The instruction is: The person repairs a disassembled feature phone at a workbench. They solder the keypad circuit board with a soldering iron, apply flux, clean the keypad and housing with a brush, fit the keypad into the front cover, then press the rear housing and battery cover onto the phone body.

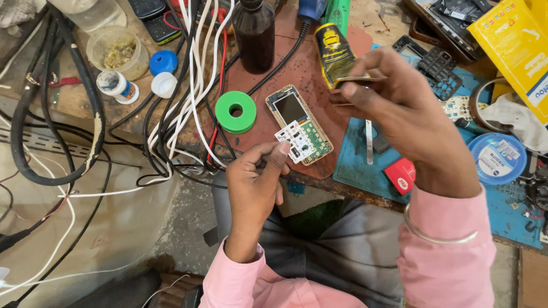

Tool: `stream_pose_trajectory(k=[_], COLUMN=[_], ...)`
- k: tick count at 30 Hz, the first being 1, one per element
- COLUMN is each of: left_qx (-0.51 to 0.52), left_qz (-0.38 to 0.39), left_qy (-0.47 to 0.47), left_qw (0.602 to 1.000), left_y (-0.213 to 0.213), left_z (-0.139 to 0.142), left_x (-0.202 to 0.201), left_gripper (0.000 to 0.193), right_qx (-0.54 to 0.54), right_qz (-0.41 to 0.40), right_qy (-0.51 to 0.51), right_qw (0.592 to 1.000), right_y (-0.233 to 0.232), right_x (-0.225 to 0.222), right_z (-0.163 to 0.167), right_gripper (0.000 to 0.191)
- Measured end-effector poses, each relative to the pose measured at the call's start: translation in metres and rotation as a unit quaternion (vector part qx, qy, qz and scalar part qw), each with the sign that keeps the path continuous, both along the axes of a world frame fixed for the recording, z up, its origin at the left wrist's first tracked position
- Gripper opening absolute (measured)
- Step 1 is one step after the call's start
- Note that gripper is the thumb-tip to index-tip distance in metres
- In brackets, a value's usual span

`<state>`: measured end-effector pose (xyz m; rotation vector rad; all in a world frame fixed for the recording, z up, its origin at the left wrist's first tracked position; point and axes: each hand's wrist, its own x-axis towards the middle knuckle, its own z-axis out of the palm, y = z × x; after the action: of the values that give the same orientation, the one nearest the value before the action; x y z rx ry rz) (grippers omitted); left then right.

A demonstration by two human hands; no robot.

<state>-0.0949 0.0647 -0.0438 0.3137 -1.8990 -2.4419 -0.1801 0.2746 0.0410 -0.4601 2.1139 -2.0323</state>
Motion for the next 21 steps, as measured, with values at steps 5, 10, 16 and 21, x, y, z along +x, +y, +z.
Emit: stream_pose_trajectory(k=[5,10,16,21], left_qx=[-0.001,0.0,-0.001,0.0], left_qz=[0.005,0.005,0.0,0.003], left_qy=[-0.009,-0.006,-0.02,-0.031], left_qw=[1.0,1.0,1.0,1.0], left_y=[0.001,0.0,-0.001,-0.001], left_z=[-0.003,-0.005,-0.002,0.001], left_x=[-0.001,-0.001,-0.002,-0.003], left_gripper=[0.029,0.029,0.029,0.029], right_qx=[-0.159,-0.05,-0.161,-0.433], right_qz=[-0.012,-0.188,-0.234,-0.138], right_qy=[-0.008,-0.002,0.066,-0.014], right_qw=[0.987,0.981,0.956,0.891], right_y=[0.026,0.065,0.08,0.063], right_x=[0.048,0.069,0.093,0.087], right_z=[0.029,0.001,-0.038,-0.039], right_gripper=[0.015,0.039,0.028,0.017])
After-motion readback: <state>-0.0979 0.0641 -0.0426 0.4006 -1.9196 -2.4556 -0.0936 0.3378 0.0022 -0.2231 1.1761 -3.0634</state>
